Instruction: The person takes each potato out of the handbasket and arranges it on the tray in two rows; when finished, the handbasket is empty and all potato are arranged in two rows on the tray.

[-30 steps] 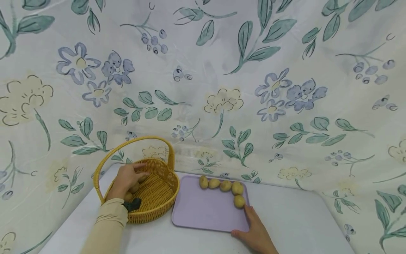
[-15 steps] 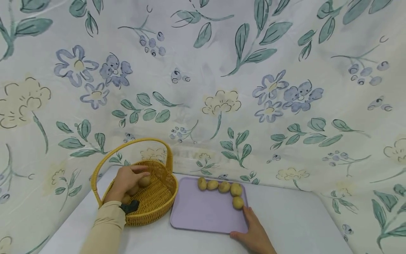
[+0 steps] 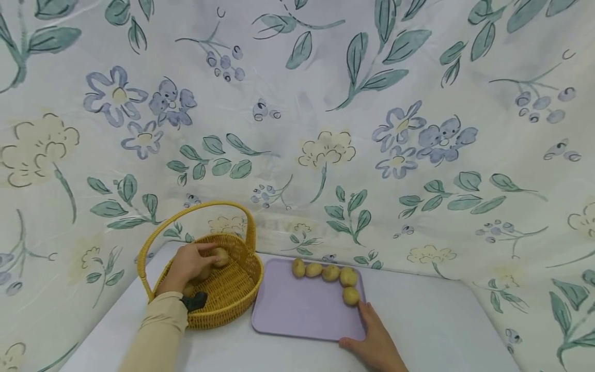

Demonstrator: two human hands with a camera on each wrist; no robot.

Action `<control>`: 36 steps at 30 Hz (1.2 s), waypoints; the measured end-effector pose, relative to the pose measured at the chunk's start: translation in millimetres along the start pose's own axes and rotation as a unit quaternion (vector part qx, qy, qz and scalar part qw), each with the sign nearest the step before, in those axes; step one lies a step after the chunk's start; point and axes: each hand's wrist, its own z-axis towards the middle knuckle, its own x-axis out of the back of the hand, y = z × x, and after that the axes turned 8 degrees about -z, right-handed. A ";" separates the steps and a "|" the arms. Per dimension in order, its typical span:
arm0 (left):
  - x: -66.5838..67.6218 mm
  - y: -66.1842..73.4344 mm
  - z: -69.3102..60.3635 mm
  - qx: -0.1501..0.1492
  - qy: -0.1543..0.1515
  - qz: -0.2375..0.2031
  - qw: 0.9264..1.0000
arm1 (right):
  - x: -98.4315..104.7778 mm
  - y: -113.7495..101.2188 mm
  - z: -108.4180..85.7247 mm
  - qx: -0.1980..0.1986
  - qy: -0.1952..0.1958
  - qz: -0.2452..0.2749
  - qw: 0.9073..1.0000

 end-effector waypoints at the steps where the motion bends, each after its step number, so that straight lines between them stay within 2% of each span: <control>1: -0.3 -0.9 0.9 0.000 0.001 0.001 1.000 | -0.2 0.7 0.3 0.002 0.002 -0.001 1.000; 11: -7.6 -7.8 13.1 -0.004 0.010 -0.010 1.000 | 0.1 5.7 1.2 0.002 0.007 0.000 1.000; 22: -12.3 -9.1 16.2 0.017 -0.015 -0.010 1.000 | 0.8 1.4 0.3 -0.006 -0.006 0.003 1.000; 29: -14.1 -11.7 18.4 -0.011 -0.016 0.035 0.999 | -1.1 -1.4 0.2 -0.004 -0.006 0.002 1.000; 36: -19.2 -12.6 16.4 -0.010 -0.017 0.035 0.999 | -2.8 1.0 0.3 -0.012 -0.011 0.003 1.000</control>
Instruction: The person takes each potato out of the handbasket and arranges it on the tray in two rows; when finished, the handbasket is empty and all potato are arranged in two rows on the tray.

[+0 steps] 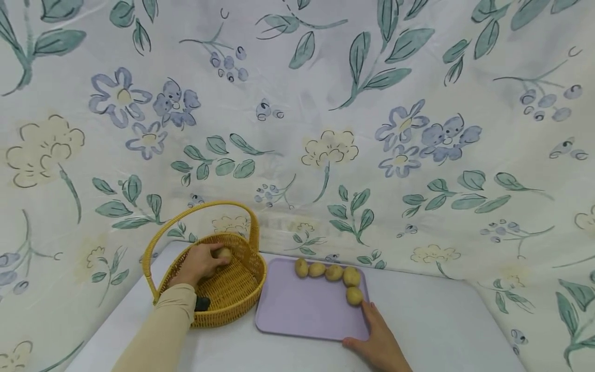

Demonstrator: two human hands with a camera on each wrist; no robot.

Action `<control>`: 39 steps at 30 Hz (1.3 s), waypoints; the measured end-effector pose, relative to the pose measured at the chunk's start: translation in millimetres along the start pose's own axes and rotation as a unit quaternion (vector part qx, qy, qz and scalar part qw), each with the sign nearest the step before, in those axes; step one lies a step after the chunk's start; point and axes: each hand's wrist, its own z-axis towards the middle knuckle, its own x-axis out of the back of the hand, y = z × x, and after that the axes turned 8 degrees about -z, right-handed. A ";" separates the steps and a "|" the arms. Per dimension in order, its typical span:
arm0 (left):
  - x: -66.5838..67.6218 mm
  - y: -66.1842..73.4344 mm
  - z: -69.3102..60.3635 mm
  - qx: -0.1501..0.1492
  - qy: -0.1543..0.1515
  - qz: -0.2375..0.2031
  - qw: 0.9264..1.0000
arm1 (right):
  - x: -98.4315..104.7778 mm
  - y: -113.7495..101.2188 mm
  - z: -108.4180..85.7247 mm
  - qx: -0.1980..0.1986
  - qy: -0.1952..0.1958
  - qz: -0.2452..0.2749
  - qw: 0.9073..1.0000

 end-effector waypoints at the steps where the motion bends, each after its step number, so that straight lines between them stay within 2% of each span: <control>1: -0.6 0.2 -0.1 -0.002 0.004 0.003 1.000 | 0.0 0.7 -0.2 0.000 0.000 0.000 1.000; 11: -2.7 -2.9 -0.6 -0.006 0.003 0.004 1.000 | -2.8 2.4 1.1 0.005 0.005 0.000 1.000; 22: -4.5 2.0 1.5 -0.009 0.000 0.000 1.000 | -0.9 4.0 0.9 0.011 0.016 -0.006 1.000; 39: -5.4 0.2 1.0 -0.020 -0.005 0.027 0.999 | -0.2 -1.6 -1.0 -0.001 0.008 -0.003 1.000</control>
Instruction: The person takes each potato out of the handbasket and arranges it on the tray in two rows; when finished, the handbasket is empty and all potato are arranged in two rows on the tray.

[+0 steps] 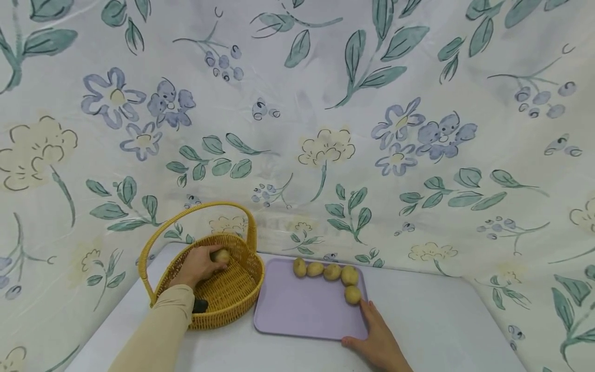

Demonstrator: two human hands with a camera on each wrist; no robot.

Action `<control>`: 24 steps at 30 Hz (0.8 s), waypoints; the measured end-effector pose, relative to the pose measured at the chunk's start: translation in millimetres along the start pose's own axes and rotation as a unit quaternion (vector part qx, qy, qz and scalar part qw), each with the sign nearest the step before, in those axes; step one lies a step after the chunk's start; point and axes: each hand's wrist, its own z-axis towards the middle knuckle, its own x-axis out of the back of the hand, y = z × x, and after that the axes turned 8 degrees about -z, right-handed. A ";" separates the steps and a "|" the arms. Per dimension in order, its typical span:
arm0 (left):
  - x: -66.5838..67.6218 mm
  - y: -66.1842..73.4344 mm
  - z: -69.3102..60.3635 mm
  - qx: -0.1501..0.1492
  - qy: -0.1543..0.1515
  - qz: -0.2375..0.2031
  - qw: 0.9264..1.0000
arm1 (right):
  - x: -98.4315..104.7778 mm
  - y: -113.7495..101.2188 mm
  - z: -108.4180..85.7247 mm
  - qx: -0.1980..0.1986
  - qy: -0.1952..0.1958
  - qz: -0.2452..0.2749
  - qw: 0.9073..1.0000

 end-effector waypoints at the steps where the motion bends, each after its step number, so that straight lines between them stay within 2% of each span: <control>1: -0.1 -0.5 0.6 -0.002 0.001 0.002 1.000 | 0.4 -0.5 0.0 -0.001 -0.001 0.000 1.000; 10: -0.4 -0.8 3.7 -0.017 0.001 0.007 1.000 | 3.5 -2.8 -0.3 0.004 -0.003 -0.013 1.000; 16: -0.1 0.1 3.0 -0.026 -0.001 0.006 1.000 | 2.2 -0.4 0.5 -0.011 -0.012 -0.004 1.000; 24: -0.1 1.1 2.6 -0.026 -0.003 -0.001 1.000 | 0.8 0.0 1.2 -0.013 -0.015 -0.004 1.000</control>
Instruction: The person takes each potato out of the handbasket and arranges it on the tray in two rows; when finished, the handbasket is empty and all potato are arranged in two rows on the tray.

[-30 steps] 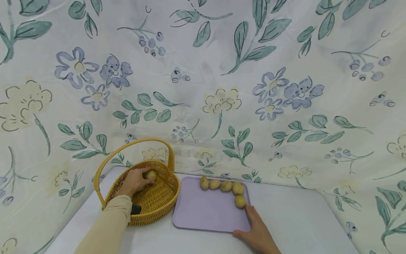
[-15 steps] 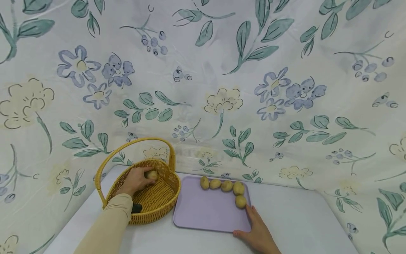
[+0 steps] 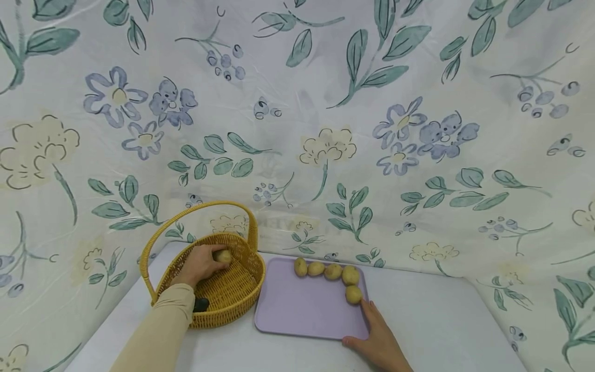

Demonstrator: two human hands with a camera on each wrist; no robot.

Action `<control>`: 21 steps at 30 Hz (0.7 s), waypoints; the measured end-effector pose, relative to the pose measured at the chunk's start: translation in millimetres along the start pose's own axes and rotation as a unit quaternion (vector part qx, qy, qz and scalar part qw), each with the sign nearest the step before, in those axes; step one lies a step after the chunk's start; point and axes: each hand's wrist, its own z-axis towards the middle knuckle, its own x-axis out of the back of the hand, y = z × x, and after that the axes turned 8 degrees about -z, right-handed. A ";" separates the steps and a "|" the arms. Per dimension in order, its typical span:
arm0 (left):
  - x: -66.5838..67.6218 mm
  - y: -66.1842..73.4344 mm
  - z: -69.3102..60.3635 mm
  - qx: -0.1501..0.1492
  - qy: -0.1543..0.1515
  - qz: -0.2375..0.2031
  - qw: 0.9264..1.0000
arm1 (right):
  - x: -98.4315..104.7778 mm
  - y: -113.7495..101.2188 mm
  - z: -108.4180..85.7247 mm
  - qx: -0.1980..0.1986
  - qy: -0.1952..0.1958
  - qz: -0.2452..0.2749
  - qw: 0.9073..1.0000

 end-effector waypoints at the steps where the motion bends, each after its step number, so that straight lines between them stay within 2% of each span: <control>1: 0.0 0.0 -0.3 0.000 0.000 -0.001 1.000 | -0.3 0.2 -0.2 0.000 0.000 0.001 1.000; 13: 1.1 1.8 -0.7 0.000 0.018 -0.016 1.000 | 0.0 1.3 0.3 0.005 0.001 -0.007 1.000; 21: 4.4 4.9 -0.2 0.019 0.016 -0.036 0.999 | 1.3 0.6 0.1 0.006 0.000 -0.004 1.000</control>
